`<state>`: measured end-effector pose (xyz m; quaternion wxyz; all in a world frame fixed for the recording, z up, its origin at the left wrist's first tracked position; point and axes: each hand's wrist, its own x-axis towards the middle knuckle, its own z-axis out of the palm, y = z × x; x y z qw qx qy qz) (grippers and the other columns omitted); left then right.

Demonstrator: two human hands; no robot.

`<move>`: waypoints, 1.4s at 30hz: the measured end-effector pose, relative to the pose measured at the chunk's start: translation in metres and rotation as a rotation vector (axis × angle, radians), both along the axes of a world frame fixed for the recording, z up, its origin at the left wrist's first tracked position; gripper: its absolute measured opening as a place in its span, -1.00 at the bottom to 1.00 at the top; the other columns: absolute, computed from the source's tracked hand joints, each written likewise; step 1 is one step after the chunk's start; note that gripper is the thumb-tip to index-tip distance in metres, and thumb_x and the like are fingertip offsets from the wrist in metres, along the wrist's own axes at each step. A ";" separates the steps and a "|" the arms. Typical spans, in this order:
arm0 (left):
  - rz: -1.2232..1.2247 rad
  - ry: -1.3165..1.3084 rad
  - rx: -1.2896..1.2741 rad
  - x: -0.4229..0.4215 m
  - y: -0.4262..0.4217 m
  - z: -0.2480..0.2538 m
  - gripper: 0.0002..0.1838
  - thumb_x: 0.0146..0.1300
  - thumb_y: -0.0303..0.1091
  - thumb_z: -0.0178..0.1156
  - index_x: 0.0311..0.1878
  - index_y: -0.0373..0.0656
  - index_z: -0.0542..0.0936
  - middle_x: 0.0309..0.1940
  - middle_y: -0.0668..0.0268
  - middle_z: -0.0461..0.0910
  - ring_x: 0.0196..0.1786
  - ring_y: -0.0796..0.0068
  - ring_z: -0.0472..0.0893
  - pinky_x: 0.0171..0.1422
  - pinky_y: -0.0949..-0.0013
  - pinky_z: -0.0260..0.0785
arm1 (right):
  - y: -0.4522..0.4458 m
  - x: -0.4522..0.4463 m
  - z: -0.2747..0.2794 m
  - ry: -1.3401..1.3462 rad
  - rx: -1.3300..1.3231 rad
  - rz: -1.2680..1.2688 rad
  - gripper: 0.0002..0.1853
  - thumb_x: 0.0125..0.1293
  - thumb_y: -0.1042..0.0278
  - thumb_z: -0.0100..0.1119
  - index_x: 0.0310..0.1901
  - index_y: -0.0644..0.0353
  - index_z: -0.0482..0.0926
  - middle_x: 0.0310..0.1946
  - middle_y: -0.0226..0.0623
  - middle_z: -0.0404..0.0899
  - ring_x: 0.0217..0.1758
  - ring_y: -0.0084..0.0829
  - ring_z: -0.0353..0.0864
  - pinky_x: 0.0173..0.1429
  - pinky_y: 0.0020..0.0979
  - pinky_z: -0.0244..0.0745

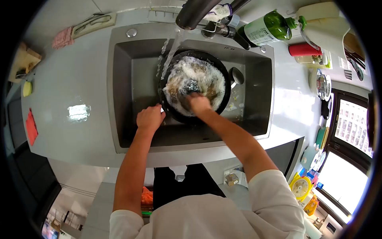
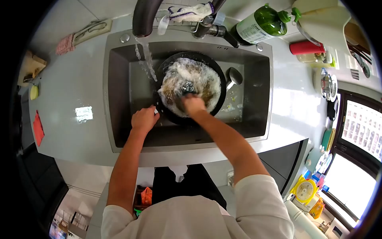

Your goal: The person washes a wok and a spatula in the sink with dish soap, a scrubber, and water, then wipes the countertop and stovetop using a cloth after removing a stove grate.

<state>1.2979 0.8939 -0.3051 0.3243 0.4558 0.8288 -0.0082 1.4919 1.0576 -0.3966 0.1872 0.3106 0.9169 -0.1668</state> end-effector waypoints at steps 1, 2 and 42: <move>0.002 -0.004 -0.017 0.001 0.001 0.000 -0.74 0.37 -0.08 0.38 -0.03 -0.01 0.72 -0.21 0.11 0.82 -0.06 -0.06 0.80 0.03 -0.10 0.65 | -0.011 -0.013 -0.002 0.100 -0.005 0.040 -0.66 0.38 0.39 0.23 0.17 0.02 0.64 0.21 -0.12 0.64 0.44 -0.04 0.56 0.30 -0.10 0.69; 0.001 0.003 -0.017 0.001 0.002 -0.002 -0.74 0.37 -0.08 0.38 -0.03 -0.01 0.72 -0.21 0.11 0.82 -0.06 -0.06 0.80 0.03 -0.10 0.65 | -0.006 -0.031 -0.008 0.133 0.044 0.081 -0.69 0.38 0.40 0.22 0.14 0.03 0.66 0.20 -0.12 0.65 0.43 -0.05 0.56 0.30 -0.11 0.69; -0.023 -0.013 0.034 -0.002 -0.001 -0.006 -0.70 0.37 -0.03 0.35 0.00 -0.01 0.69 -0.20 0.07 0.81 -0.12 -0.13 0.79 -0.02 -0.14 0.65 | 0.133 0.032 0.000 0.214 0.481 0.478 -0.79 0.23 0.24 0.28 -0.12 -0.06 0.78 0.01 -0.41 0.66 0.24 -0.23 0.55 0.35 -0.25 0.56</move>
